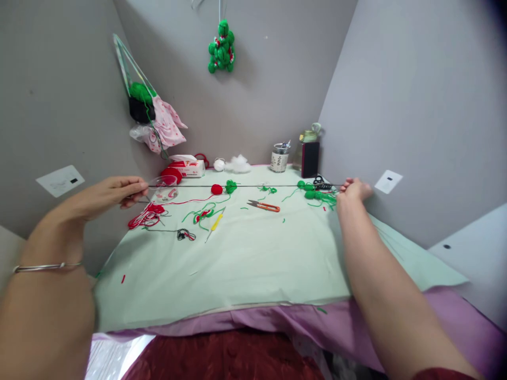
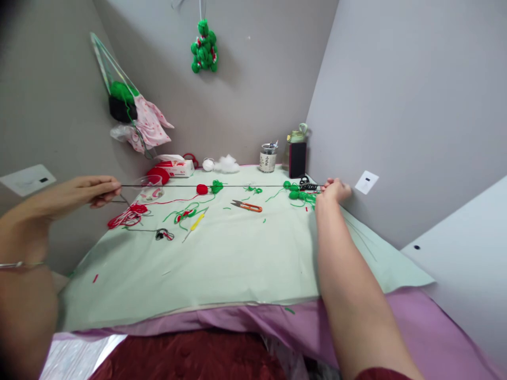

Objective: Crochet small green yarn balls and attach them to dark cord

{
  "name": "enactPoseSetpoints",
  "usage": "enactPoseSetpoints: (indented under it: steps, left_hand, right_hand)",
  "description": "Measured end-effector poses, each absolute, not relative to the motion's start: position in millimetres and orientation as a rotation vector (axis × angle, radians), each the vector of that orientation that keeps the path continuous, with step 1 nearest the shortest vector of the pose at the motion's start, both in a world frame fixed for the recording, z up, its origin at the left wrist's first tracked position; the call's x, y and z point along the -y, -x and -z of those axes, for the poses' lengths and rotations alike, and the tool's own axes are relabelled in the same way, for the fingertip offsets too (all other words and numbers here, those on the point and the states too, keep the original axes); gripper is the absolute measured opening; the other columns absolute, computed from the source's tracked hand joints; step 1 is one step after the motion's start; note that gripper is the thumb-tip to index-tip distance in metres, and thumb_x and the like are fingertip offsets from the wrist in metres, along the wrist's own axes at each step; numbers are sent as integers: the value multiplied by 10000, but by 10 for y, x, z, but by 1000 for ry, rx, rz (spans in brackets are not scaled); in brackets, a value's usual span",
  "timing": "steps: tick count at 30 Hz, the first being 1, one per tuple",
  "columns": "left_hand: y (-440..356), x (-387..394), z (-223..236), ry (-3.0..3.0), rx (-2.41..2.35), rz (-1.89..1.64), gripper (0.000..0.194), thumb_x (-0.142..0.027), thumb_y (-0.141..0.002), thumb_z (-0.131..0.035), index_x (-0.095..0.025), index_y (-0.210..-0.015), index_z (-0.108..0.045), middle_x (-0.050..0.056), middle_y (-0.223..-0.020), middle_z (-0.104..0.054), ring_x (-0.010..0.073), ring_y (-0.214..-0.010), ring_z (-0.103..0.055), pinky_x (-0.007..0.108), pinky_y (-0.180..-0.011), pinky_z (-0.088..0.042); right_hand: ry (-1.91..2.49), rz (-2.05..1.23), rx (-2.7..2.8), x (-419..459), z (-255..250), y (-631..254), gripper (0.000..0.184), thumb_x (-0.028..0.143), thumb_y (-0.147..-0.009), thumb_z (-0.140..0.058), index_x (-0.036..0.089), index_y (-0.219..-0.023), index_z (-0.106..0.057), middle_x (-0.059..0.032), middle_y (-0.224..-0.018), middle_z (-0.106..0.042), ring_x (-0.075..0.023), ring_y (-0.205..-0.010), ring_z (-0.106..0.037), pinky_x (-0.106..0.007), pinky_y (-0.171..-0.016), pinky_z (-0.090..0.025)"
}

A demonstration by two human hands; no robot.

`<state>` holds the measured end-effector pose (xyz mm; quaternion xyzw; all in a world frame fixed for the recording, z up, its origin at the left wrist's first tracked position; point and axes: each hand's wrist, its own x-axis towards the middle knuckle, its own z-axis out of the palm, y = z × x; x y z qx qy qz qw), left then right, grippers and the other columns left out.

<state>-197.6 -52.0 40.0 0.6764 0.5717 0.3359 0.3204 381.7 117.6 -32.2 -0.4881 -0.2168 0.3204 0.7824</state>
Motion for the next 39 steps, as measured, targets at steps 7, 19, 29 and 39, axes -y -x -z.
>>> enactPoseSetpoints:
  steps: [7,19,29,39]
  left_hand:
    - [1352,518,-361,-1849,-1444,-736,368,-513,-913,-548,-180,-768,-605,-8,-671,-476,106,-580,-381,186,-490,-349]
    - [293,257,-84,-1849,-1125,-664,363,-520,-912,-533,-188,-769,-555,-18,-671,-479,85,-525,-413,204,-443,-313]
    - [499,166,118,-1637,-1040,-720,312,-472,-917,-566,-177,-951,-661,-40,-624,-393,70,-489,-304,208,-444,-255]
    - [1047,135,401,-1511,-1146,-725,261,-424,-857,-670,-164,-836,-680,14,-689,-567,70,-520,-395,198,-471,-301]
  right_hand:
    - [959,-838,842,-947,124,-2997,107,233,-898,-577,207,-807,-527,10,-754,-686,-32,-400,-371,-141,-339,-234]
    - [455,-1581,1799,26,221,-1871,305,487,-882,-639,194,-906,-556,-39,-989,-667,-123,-770,-679,-263,-693,-560]
    - [532,-1505,1665,-172,181,-2020,334,441,-831,-707,167,-757,-531,41,-654,-530,-52,-540,-441,-186,-507,-355]
    - [557,-1532,1481,-367,102,-2295,343,387,-771,-769,170,-723,-508,45,-631,-488,-53,-539,-383,-185,-498,-294]
